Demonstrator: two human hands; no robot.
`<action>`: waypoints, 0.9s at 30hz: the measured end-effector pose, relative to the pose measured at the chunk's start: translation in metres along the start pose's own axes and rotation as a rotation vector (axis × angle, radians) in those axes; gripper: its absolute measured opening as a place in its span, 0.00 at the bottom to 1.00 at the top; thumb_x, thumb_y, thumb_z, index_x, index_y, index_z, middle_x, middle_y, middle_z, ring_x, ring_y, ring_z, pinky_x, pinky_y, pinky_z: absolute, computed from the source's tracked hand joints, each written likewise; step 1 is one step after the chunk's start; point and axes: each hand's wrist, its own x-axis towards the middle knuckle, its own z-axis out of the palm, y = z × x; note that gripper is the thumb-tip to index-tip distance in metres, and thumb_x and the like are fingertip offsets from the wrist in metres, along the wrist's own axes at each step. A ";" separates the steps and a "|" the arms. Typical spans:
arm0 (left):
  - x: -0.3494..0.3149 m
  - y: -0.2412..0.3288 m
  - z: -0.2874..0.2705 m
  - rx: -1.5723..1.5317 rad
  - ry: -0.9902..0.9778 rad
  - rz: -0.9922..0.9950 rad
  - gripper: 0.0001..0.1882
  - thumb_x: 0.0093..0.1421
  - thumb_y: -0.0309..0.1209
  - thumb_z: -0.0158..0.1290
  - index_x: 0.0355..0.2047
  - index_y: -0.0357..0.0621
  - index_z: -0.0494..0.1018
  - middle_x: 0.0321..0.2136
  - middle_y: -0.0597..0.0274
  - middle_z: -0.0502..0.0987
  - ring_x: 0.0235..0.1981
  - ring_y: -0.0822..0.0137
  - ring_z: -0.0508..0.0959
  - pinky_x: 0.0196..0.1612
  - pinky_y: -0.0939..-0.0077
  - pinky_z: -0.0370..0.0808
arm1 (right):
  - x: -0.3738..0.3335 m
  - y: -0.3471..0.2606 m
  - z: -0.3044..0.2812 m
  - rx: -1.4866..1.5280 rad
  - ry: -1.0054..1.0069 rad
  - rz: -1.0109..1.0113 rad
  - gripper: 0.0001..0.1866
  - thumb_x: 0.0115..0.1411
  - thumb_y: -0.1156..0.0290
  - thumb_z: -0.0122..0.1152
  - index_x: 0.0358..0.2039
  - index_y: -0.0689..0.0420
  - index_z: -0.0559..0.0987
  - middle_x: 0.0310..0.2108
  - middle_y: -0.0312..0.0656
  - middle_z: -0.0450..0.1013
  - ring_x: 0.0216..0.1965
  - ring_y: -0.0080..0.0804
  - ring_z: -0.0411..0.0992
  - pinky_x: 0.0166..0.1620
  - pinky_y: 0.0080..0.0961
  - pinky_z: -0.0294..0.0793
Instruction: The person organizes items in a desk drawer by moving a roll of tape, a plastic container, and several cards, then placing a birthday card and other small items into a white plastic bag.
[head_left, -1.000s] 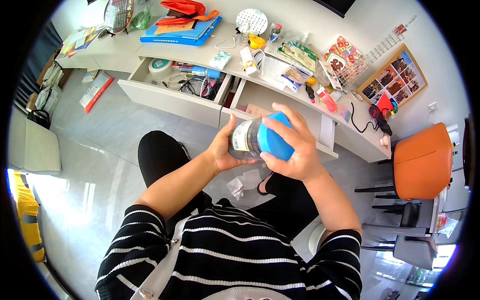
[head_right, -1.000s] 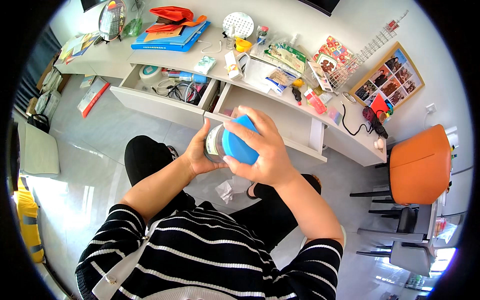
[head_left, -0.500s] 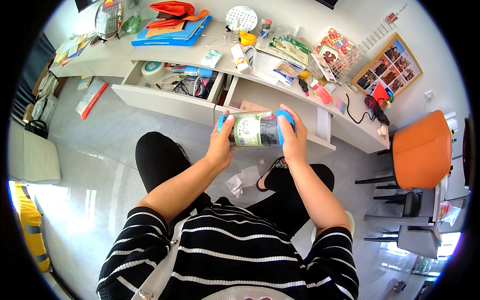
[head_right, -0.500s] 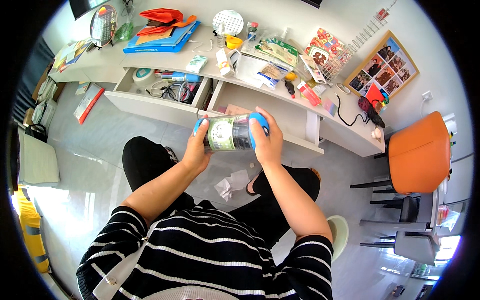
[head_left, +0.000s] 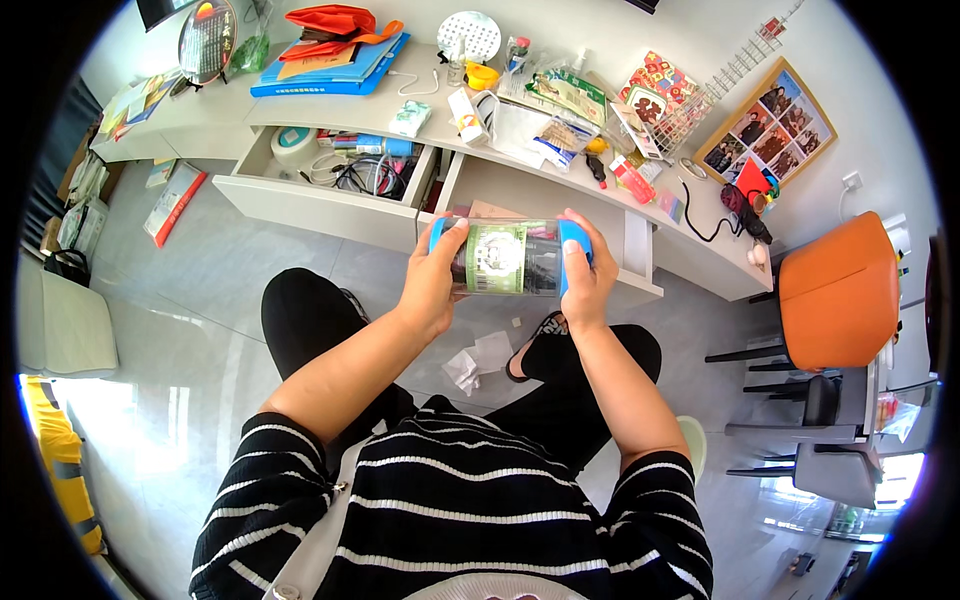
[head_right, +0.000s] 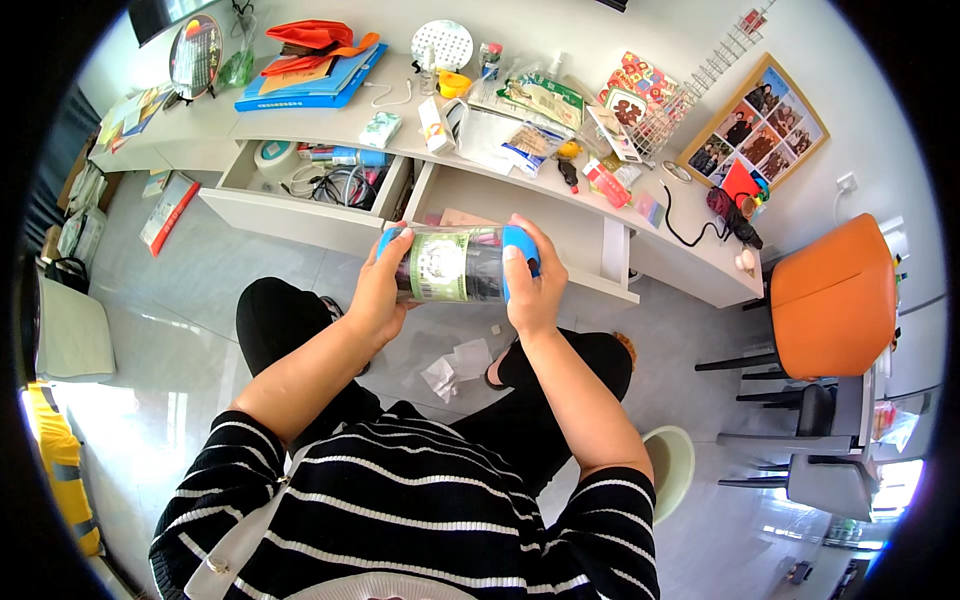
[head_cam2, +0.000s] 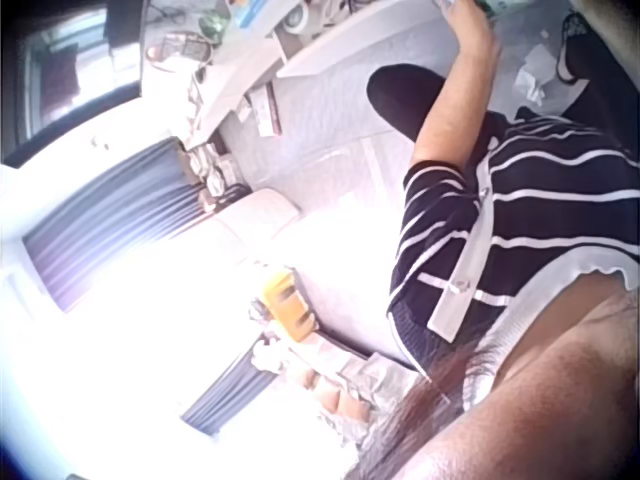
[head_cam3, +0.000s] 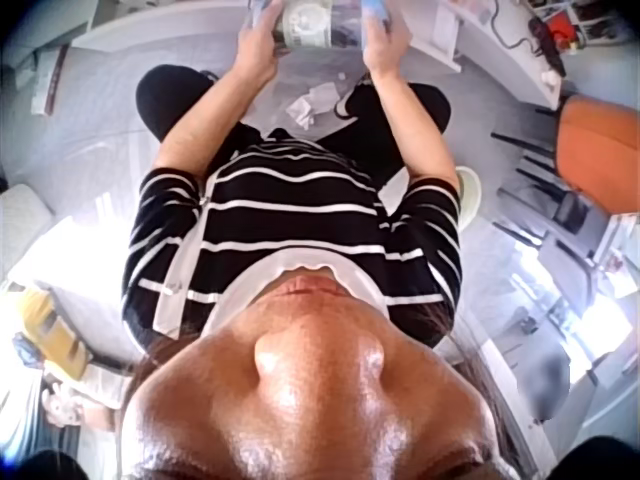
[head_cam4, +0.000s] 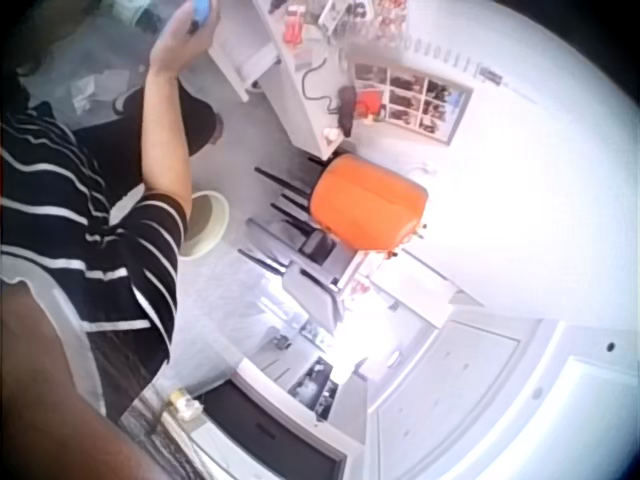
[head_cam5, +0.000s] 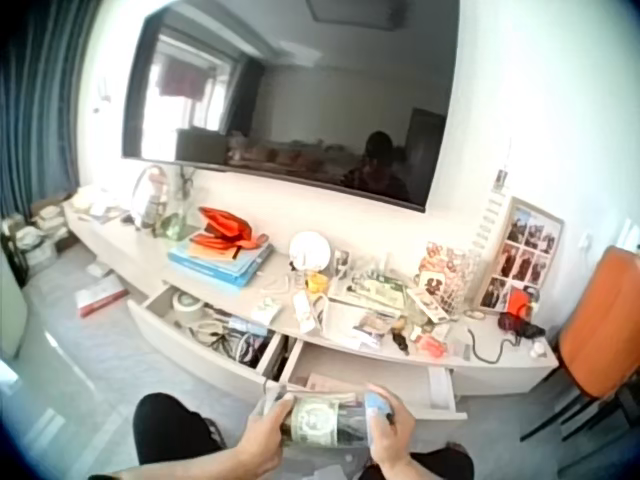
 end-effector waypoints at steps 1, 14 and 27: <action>-0.003 0.002 0.003 0.008 -0.006 -0.018 0.30 0.58 0.46 0.52 0.58 0.55 0.58 0.46 0.64 0.69 0.44 0.67 0.72 0.41 0.61 0.69 | 0.001 -0.001 -0.002 -0.004 -0.003 -0.015 0.20 0.56 0.67 0.51 0.47 0.65 0.73 0.45 0.48 0.72 0.47 0.31 0.69 0.53 0.26 0.63; 0.002 -0.003 0.002 -0.155 -0.128 -0.171 0.23 0.58 0.52 0.45 0.50 0.58 0.66 0.48 0.60 0.71 0.49 0.57 0.71 0.48 0.49 0.67 | 0.031 -0.039 -0.005 -0.272 -0.159 -0.461 0.22 0.45 0.69 0.62 0.42 0.63 0.75 0.38 0.52 0.73 0.36 0.46 0.72 0.42 0.31 0.71; 0.011 0.008 -0.023 0.037 -0.227 -0.641 0.26 0.56 0.56 0.46 0.48 0.55 0.68 0.43 0.59 0.73 0.45 0.56 0.72 0.40 0.46 0.71 | 0.033 -0.059 -0.013 -0.306 -0.593 -0.924 0.25 0.41 0.59 0.62 0.40 0.59 0.76 0.40 0.52 0.71 0.39 0.50 0.71 0.41 0.38 0.71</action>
